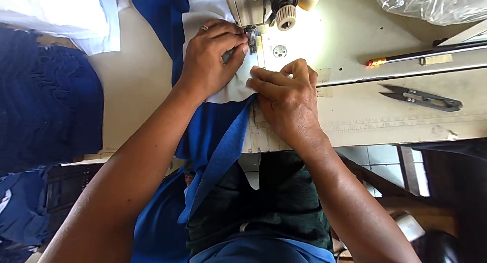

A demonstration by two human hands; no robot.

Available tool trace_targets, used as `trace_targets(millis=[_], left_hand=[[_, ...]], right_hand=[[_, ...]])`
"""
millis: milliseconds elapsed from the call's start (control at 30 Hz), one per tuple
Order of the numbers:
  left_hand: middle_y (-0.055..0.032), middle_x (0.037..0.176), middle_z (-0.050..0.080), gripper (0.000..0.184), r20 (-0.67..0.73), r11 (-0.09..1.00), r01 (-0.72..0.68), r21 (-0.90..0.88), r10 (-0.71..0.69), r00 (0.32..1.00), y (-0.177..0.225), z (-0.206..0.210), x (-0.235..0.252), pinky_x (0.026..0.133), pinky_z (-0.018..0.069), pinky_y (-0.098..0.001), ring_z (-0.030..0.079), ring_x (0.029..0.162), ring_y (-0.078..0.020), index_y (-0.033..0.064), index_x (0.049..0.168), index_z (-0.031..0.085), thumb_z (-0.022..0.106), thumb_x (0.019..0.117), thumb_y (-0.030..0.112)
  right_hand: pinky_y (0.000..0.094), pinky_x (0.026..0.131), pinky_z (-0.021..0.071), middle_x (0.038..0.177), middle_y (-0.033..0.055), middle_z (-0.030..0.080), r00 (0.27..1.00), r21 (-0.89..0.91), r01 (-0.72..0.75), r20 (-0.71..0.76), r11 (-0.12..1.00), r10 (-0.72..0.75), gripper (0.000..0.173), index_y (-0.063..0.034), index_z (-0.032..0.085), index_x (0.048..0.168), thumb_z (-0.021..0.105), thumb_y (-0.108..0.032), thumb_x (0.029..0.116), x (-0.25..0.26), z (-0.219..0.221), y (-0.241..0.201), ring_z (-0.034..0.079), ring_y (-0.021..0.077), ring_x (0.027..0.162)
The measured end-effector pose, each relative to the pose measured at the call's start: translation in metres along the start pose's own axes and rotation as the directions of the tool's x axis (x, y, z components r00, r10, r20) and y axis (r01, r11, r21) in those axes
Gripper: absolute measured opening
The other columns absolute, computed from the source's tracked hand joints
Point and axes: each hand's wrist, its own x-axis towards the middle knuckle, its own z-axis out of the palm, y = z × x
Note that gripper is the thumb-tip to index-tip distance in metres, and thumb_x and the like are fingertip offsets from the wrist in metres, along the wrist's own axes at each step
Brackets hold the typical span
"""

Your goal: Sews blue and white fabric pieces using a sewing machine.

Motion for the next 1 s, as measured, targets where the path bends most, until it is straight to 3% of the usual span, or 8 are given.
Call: trace_targets(millis=[233, 300, 400, 533, 667, 767, 867, 1000], left_hand=[[-0.0156, 0.137, 0.063, 0.041, 0.241, 0.931, 0.364, -0.022, -0.348, 0.906, 0.059, -0.045, -0.025, 0.105, 0.0503, -0.0419, 0.062, 0.123, -0.0242, 0.0047, 0.14, 0.061, 0.041, 0.1097, 0.025], [-0.0143, 0.145, 0.059, 0.043, 0.256, 0.953, 0.296, 0.062, -0.302, 0.918, 0.076, -0.043, -0.065, 0.106, 0.0456, -0.0559, 0.056, 0.131, -0.0353, 0.0081, 0.14, 0.062, 0.047, 0.1072, 0.03], [-0.0078, 0.144, 0.062, 0.036, 0.188, 0.995, 0.101, 0.009, -0.101, 0.977, 0.07, -0.047, -0.115, 0.11, 0.0428, -0.0525, 0.056, 0.133, -0.0314, 0.0142, 0.133, 0.071, 0.053, 0.1065, 0.031], [-0.0107, 0.141, 0.064, 0.032, 0.199, 0.993, 0.028, -0.114, -0.005, 0.98, 0.051, -0.083, -0.143, 0.118, 0.0395, -0.0486, 0.054, 0.137, -0.0297, 0.0098, 0.124, 0.075, 0.062, 0.1025, 0.03], [-0.0116, 0.129, 0.069, 0.027, -0.103, 0.935, 0.301, -0.188, -0.324, 0.941, 0.134, -0.098, -0.183, 0.105, 0.0537, -0.0381, 0.065, 0.121, -0.0198, 0.0, 0.122, 0.071, 0.063, 0.1025, 0.017], [-0.0083, 0.113, 0.074, 0.032, 0.117, 0.402, 0.565, -0.721, -0.732, 0.671, 0.194, -0.052, -0.216, 0.087, 0.0642, -0.0367, 0.075, 0.098, -0.0166, -0.0041, 0.127, 0.061, 0.048, 0.109, 0.019], [-0.0095, 0.125, 0.07, 0.046, 0.421, -0.292, 0.328, -0.898, -0.786, 0.453, 0.184, -0.014, -0.226, 0.097, 0.0587, -0.0405, 0.072, 0.109, -0.0215, 0.0041, 0.139, 0.05, 0.034, 0.1125, 0.038], [-0.0003, 0.109, 0.074, 0.036, 0.41, -0.432, 0.029, -0.901, -0.828, 0.382, 0.173, -0.004, -0.215, 0.09, 0.0608, -0.0343, 0.073, 0.098, -0.0139, 0.0154, 0.114, 0.065, 0.038, 0.1119, 0.038]], right_hand=[[0.0538, 0.101, 0.0458, 0.112, 0.0061, 0.076, 0.998, 0.137, 0.063, 0.019, 0.989, -0.067, 0.018, -0.0117, 0.08, 0.102, 0.062, -0.009, 0.096, -0.063, -0.016, -0.072, 0.065, 0.031, 0.11], [0.0487, 0.098, 0.0497, 0.109, 0.0043, 0.076, 0.995, 0.195, 0.059, 0.066, 0.979, -0.073, 0.02, -0.0133, 0.079, 0.102, 0.061, -0.008, 0.0964, -0.097, -0.008, -0.108, 0.067, 0.0269, 0.106], [0.0448, 0.099, 0.0494, 0.121, 0.002, 0.074, 0.97, 0.326, 0.093, 0.182, 0.941, -0.159, 0.021, -0.0175, 0.079, 0.108, 0.061, -0.013, 0.0988, -0.119, -0.006, -0.12, 0.066, 0.0248, 0.112], [0.0405, 0.103, 0.0518, 0.121, 0.0073, 0.074, 0.977, 0.283, 0.081, 0.168, 0.956, -0.132, 0.022, -0.0078, 0.078, 0.115, 0.063, -0.012, 0.1001, -0.105, -0.078, -0.061, 0.067, 0.0241, 0.116], [0.0597, 0.108, 0.0448, 0.134, 0.0274, 0.064, 0.971, -0.195, -0.158, 0.149, 0.968, 0.188, 0.038, 0.004, 0.063, 0.135, 0.05, -0.021, 0.1084, -0.086, -0.154, 0.043, 0.058, 0.0473, 0.127], [0.068, 0.111, 0.037, 0.14, 0.0303, 0.058, 0.957, -0.304, -0.187, 0.159, 0.934, 0.244, 0.043, 0.0045, 0.061, 0.137, 0.045, -0.025, 0.1099, -0.09, -0.159, 0.099, 0.051, 0.0528, 0.133], [0.0663, 0.108, 0.0379, 0.13, 0.0319, 0.061, 0.959, -0.342, -0.178, 0.151, 0.923, 0.241, 0.039, 0.0006, 0.067, 0.13, 0.043, -0.024, 0.1107, -0.089, -0.147, 0.101, 0.053, 0.0531, 0.127], [0.0588, 0.099, 0.0477, 0.122, 0.0325, 0.062, 0.967, -0.196, -0.176, 0.149, 0.965, 0.207, 0.04, 0.0059, 0.061, 0.129, 0.04, -0.023, 0.1118, -0.088, -0.142, 0.071, 0.062, 0.0466, 0.114]])
